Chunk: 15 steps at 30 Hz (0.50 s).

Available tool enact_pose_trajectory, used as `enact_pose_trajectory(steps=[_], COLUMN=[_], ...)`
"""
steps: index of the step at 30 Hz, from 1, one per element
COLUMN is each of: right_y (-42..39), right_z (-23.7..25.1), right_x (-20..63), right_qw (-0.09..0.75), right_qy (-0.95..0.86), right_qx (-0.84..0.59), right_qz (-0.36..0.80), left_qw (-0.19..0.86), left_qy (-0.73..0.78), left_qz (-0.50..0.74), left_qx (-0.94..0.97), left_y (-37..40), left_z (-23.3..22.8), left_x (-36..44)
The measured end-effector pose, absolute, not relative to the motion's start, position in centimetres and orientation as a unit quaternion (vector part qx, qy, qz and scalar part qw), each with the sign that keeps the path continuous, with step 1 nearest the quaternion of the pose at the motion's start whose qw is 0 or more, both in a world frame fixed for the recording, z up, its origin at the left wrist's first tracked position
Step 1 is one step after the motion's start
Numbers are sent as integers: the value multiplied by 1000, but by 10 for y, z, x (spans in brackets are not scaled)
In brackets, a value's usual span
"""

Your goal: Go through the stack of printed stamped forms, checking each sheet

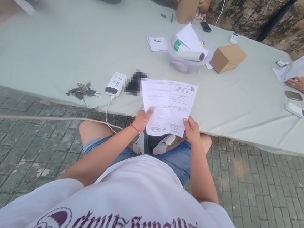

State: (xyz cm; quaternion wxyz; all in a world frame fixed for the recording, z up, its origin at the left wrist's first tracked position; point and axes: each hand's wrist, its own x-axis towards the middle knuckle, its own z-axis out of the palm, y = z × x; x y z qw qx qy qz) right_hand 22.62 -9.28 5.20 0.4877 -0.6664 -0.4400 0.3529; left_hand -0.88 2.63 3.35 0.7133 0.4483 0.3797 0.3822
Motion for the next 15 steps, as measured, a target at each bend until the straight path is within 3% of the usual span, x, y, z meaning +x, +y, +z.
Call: enact_pose_trajectory(steps=[8,15], right_y=[-62,-54], right_z=[75,44], right_x=[233,225], right_qw=[532,515], right_qy=[-506,-471], right_qx=[-638,-669], right_qz=[233,256], left_qw=[550,526], left_qy=[315,364], left_qz=[416,351], left_qx=[652,684], left_y=[88,91], left_z=[84,41], left_x=[-10,-3])
